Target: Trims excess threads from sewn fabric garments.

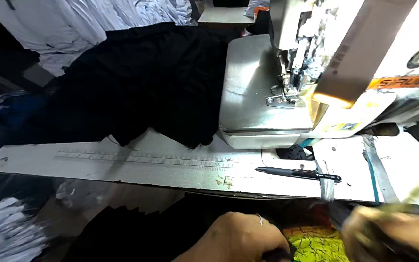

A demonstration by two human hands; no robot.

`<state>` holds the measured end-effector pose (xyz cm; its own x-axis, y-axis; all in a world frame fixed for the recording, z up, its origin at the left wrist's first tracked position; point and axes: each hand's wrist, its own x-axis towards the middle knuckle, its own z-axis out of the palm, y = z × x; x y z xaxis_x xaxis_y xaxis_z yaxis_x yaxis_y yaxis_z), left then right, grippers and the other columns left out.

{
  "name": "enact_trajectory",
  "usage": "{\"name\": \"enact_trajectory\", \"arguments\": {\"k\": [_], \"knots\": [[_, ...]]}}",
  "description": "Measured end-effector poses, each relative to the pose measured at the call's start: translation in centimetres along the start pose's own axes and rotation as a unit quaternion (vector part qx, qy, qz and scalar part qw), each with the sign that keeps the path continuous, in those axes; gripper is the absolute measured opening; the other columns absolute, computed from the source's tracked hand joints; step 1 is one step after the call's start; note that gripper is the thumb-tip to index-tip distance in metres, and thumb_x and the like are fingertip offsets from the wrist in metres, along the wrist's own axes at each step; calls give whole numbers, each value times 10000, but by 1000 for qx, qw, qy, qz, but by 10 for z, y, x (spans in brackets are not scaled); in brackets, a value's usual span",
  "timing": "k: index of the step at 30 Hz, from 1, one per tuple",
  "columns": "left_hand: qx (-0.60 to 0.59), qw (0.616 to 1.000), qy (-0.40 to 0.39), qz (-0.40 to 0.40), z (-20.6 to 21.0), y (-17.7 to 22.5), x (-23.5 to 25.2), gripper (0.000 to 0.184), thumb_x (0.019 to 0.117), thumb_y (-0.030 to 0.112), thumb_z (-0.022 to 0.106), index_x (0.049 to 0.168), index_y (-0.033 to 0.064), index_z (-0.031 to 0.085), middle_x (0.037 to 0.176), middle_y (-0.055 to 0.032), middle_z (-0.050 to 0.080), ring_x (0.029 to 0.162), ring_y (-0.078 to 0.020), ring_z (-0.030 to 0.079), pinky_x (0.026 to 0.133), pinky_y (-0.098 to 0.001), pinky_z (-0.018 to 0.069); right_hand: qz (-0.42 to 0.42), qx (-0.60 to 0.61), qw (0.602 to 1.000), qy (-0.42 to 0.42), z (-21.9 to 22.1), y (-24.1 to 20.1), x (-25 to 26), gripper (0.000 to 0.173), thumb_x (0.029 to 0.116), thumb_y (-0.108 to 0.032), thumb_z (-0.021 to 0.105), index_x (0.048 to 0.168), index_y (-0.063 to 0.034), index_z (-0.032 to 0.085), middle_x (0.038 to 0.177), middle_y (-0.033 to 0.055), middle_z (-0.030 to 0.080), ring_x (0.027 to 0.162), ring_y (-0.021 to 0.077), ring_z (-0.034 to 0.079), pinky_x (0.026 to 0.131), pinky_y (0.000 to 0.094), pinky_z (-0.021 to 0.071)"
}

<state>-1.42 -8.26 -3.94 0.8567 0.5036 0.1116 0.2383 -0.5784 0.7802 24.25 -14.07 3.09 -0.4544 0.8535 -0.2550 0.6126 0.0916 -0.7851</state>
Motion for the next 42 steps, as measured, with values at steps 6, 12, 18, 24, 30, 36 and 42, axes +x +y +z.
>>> {"name": "enact_trajectory", "arguments": {"k": [6,12,18,24,30,36,42], "knots": [[-198,980,22,-11,-3,-17,12,199,981,105,621,959,-62,727,881,-97,722,844,38,623,776,-80,458,-101,177,973,109,50,51,30,432,1007,-303,629,1270,40,654,1180,125,718,1015,25,658,905,202,520],[-161,983,91,-14,-17,-11,10,253,980,131,632,1183,-20,642,958,-22,705,897,45,623,823,-111,501,-80,280,949,119,64,38,48,240,939,-128,695,1106,42,666,937,-17,691,805,-97,584,734,96,492],[273,944,178,-46,-7,-7,6,221,959,90,600,1139,89,728,1028,-159,717,887,-265,695,769,-336,560,54,460,880,107,49,27,53,163,929,-51,593,980,-203,620,681,-217,573,543,-114,507,506,91,430],[128,938,305,-102,7,-4,-14,415,963,208,668,1263,-47,536,1284,-278,533,1181,-157,538,970,-229,432,73,609,775,152,29,22,45,246,963,0,528,909,-203,658,688,-100,690,556,-50,610,523,106,498],[96,937,315,-115,39,-6,-2,365,988,243,639,1134,-91,628,1045,-249,669,1013,-252,647,933,-319,504,70,619,770,135,35,23,42,232,969,-3,497,964,-188,636,745,-105,699,603,-45,623,562,117,511],[128,947,254,-151,29,-2,17,208,869,169,729,906,-35,717,884,-187,691,855,-304,678,782,-410,536,39,586,799,132,36,19,39,250,949,2,532,952,-215,657,753,-163,681,596,-85,579,546,102,473],[187,968,168,-5,-13,6,-3,351,987,178,562,693,-14,588,670,-185,602,678,-299,613,653,-370,483,-102,78,963,237,35,32,35,220,974,-123,653,981,93,696,897,150,718,842,105,652,806,204,502]]}}
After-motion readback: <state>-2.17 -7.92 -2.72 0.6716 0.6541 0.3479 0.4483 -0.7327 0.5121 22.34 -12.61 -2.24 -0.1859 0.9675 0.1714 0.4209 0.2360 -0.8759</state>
